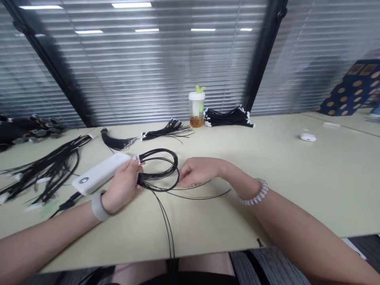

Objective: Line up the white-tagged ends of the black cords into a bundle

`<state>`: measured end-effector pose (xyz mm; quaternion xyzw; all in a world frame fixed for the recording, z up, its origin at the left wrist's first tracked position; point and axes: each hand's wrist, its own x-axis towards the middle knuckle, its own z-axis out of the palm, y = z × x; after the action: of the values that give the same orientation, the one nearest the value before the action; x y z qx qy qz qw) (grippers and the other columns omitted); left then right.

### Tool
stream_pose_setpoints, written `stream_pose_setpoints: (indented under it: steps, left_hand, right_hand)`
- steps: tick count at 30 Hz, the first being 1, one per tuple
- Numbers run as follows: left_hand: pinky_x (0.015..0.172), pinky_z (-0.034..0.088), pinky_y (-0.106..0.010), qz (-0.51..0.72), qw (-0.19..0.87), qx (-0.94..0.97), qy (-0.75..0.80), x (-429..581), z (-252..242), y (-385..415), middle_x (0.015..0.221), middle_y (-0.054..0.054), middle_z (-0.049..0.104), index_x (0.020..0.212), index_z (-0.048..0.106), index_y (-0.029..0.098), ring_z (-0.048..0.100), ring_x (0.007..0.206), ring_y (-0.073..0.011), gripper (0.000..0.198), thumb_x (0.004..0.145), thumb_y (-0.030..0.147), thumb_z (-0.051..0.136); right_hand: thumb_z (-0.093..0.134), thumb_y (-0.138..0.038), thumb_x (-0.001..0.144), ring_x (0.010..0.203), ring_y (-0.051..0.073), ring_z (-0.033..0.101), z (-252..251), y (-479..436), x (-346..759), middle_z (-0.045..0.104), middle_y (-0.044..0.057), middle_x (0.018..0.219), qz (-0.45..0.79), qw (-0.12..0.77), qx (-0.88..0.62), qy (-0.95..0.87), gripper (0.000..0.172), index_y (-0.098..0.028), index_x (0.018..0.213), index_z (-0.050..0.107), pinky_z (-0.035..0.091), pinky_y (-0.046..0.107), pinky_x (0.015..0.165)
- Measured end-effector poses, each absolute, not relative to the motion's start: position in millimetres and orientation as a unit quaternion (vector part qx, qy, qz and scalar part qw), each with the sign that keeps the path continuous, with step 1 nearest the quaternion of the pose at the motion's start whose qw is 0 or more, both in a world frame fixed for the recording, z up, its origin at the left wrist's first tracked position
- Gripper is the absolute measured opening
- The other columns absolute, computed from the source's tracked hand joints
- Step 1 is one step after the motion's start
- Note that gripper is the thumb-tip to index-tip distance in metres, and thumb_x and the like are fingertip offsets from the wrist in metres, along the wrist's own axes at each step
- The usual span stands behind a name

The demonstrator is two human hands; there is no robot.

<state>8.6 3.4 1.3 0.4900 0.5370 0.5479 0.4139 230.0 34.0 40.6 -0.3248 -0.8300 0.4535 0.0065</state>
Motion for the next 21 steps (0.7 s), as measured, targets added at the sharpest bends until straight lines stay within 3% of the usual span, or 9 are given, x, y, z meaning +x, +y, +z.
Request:
stream_pose_setpoints:
  steps: [3,8,13,15,18,21]
  left_hand:
    - [0.029,0.029,-0.019,0.564,0.418,0.483,0.523,8,-2,6,0.049,0.005,0.039,0.066,0.049,0.017,0.036,0.035,-0.0074,0.036,0.087,0.046,0.043]
    - [0.032,0.029,-0.019,0.567,0.388,0.501,0.526,8,-1,6,0.044,0.004,0.041,0.058,0.046,0.016,0.038,0.034,-0.0074,0.039,0.088,0.042,0.043]
    - [0.032,0.029,-0.020,0.572,0.410,0.488,0.516,8,-3,6,0.044,0.006,0.041,0.064,0.050,0.016,0.037,0.033,-0.0077,0.035,0.088,0.041,0.042]
    - [0.031,0.028,-0.020,0.569,0.417,0.487,0.515,8,-4,7,0.045,0.005,0.041,0.067,0.051,0.016,0.037,0.033,-0.0078,0.034,0.088,0.043,0.043]
    - [0.031,0.028,-0.021,0.561,0.416,0.488,0.522,7,-4,8,0.047,0.005,0.041,0.066,0.050,0.017,0.036,0.033,-0.0074,0.036,0.088,0.044,0.041]
    - [0.031,0.028,-0.020,0.560,0.417,0.487,0.525,7,-3,8,0.045,0.005,0.039,0.064,0.049,0.017,0.036,0.033,-0.0073,0.036,0.089,0.042,0.041]
  right_hand:
    - [0.057,-0.022,0.075,0.065,0.010,0.052,35,24,218,0.059,-0.001,0.071,0.442,0.066,-0.301,-0.842,0.018,-0.013,0.088,0.066,0.041,0.021,0.060]
    - [0.050,-0.005,0.070,0.058,0.008,0.049,37,9,210,0.058,-0.003,0.070,0.448,0.073,-0.286,-0.844,0.040,-0.015,0.107,0.061,0.038,0.018,0.052]
    - [0.052,-0.011,0.074,0.065,0.010,0.055,39,5,206,0.062,-0.001,0.072,0.327,0.131,-0.287,-0.891,0.016,-0.015,0.084,0.065,0.042,0.020,0.061]
    - [0.048,-0.004,0.072,0.068,0.011,0.056,40,5,204,0.063,0.000,0.073,0.247,0.153,-0.289,-0.912,0.019,-0.015,0.074,0.064,0.042,0.021,0.065]
    - [0.048,-0.006,0.072,0.075,0.013,0.057,41,2,203,0.063,0.001,0.079,0.170,0.178,-0.319,-0.915,0.018,-0.016,0.075,0.063,0.041,0.022,0.067]
    - [0.049,-0.009,0.073,0.070,0.013,0.056,42,-3,201,0.063,0.000,0.073,0.138,0.141,-0.341,-0.919,0.015,-0.018,0.073,0.061,0.038,0.022,0.061]
